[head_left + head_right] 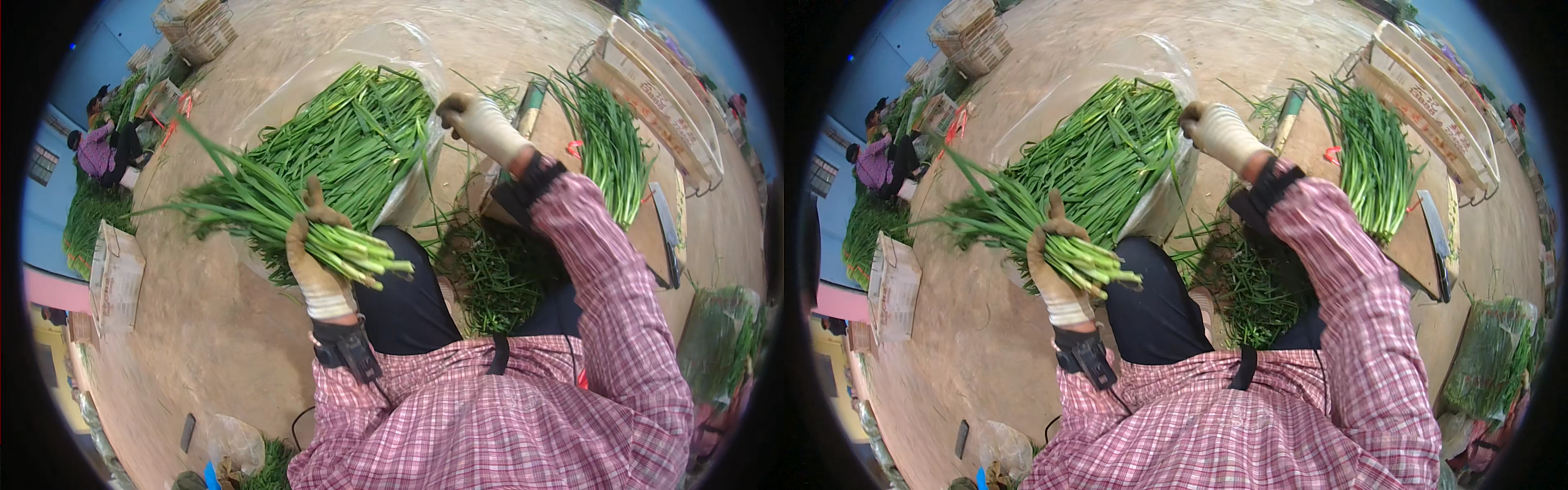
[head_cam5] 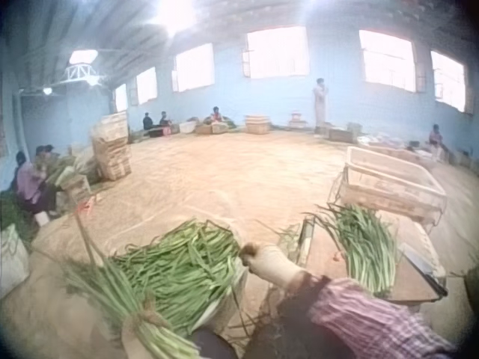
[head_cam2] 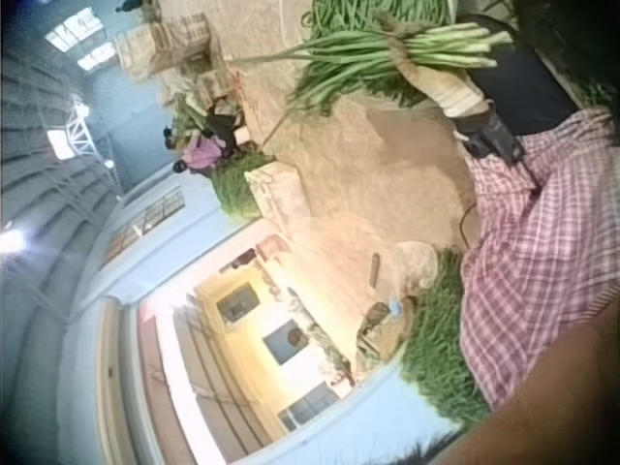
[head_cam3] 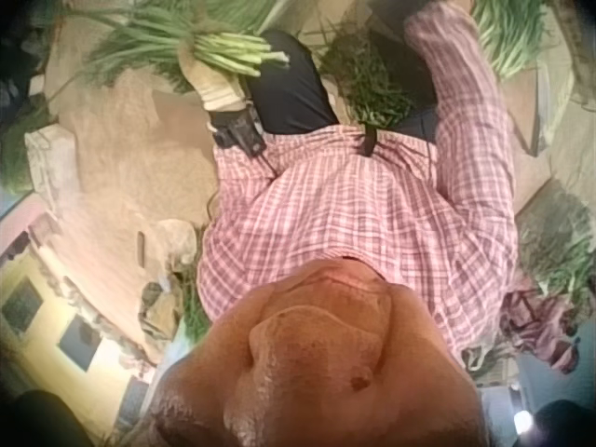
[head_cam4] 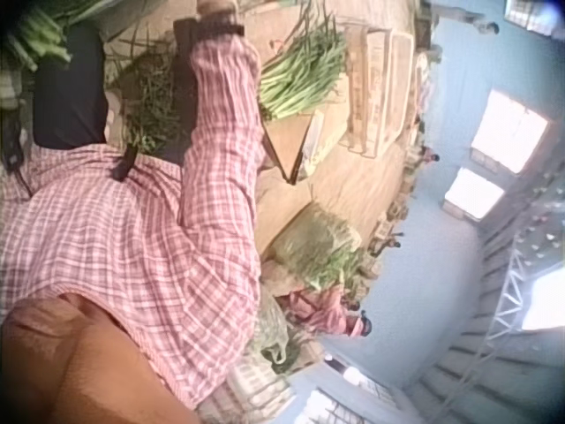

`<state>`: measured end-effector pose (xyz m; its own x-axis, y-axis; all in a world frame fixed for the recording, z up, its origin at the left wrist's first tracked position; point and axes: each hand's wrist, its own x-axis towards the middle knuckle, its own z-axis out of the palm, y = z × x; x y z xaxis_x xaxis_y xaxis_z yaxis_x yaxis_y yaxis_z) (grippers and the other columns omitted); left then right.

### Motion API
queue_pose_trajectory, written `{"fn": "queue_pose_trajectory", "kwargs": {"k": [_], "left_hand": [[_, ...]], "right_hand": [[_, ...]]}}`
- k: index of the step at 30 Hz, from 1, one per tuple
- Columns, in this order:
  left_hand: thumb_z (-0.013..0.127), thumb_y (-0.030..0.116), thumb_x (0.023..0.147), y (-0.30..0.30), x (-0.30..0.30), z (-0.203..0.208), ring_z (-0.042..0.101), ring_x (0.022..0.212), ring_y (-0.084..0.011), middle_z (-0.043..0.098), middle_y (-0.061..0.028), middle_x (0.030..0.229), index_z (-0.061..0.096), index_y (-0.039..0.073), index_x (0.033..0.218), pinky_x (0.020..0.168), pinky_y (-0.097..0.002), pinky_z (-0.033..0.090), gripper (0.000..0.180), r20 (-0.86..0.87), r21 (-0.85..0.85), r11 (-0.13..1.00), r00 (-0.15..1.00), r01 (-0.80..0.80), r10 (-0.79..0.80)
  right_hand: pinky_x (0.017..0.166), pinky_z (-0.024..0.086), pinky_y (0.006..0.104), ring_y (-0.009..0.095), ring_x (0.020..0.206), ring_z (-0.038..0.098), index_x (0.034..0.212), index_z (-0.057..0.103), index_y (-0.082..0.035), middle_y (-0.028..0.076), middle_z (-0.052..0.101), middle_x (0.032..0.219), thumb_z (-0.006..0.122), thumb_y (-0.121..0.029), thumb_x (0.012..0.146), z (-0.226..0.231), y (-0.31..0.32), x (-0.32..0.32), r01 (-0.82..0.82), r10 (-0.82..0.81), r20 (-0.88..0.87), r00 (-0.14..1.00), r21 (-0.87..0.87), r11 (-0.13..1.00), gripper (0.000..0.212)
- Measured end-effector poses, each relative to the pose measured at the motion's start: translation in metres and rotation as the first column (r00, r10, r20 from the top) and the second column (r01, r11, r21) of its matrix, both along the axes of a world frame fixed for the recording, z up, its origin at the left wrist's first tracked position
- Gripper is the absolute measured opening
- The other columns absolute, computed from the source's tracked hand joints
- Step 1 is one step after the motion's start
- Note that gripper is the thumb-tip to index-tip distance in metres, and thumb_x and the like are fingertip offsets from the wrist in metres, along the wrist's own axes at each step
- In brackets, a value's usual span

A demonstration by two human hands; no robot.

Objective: Bundling and trimming bunches of green chives in a processing facility.

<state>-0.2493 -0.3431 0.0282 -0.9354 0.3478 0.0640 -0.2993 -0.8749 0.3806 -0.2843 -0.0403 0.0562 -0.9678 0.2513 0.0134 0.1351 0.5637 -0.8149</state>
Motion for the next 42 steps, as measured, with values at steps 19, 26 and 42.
{"fn": "queue_pose_trajectory", "kwargs": {"k": [19, 26, 42], "left_hand": [[0.056, 0.019, 0.093, 0.028, 0.033, -0.04, 0.059, 0.088, -0.0246, 0.058, -0.0103, 0.102, 0.048, 0.003, 0.129, 0.083, -0.0414, 0.05, 0.04, 0.243, 0.042, 0.984, 0.954, 0.172, -0.177], [0.065, 0.023, 0.091, 0.051, 0.034, -0.02, 0.064, 0.09, -0.0218, 0.064, -0.0104, 0.108, 0.052, 0.003, 0.131, 0.08, -0.0355, 0.055, 0.046, 0.174, 0.182, 0.933, 0.924, 0.31, -0.341], [0.074, 0.002, 0.08, 0.262, 0.003, 0.065, 0.064, 0.073, -0.0126, 0.068, -0.0043, 0.083, 0.066, 0.001, 0.097, 0.064, -0.0258, 0.052, 0.02, -0.811, -0.39, 0.887, 0.548, -0.247, -0.204]], "right_hand": [[0.065, 0.057, 0.0283, 0.021, 0.072, 0.067, 0.095, 0.068, 0.0, 0.011, 0.071, 0.087, 0.067, -0.009, 0.086, 0.186, -0.059, 0.032, -0.174, -0.063, -0.733, 0.678, -0.243, 0.954, 0.013], [0.071, 0.056, 0.0338, 0.024, 0.085, 0.066, 0.098, 0.066, -0.004, 0.014, 0.066, 0.096, 0.065, 0.003, 0.078, 0.058, -0.093, 0.106, -0.401, 0.531, -0.473, 0.703, 0.353, 0.845, 0.021], [0.085, 0.055, 0.0321, 0.021, 0.096, 0.068, 0.12, 0.062, 0.001, 0.015, 0.069, 0.107, 0.083, -0.035, 0.073, 0.156, 0.06, 0.143, -0.083, 0.122, -0.498, 0.858, 0.1, 0.992, 0.063]]}}
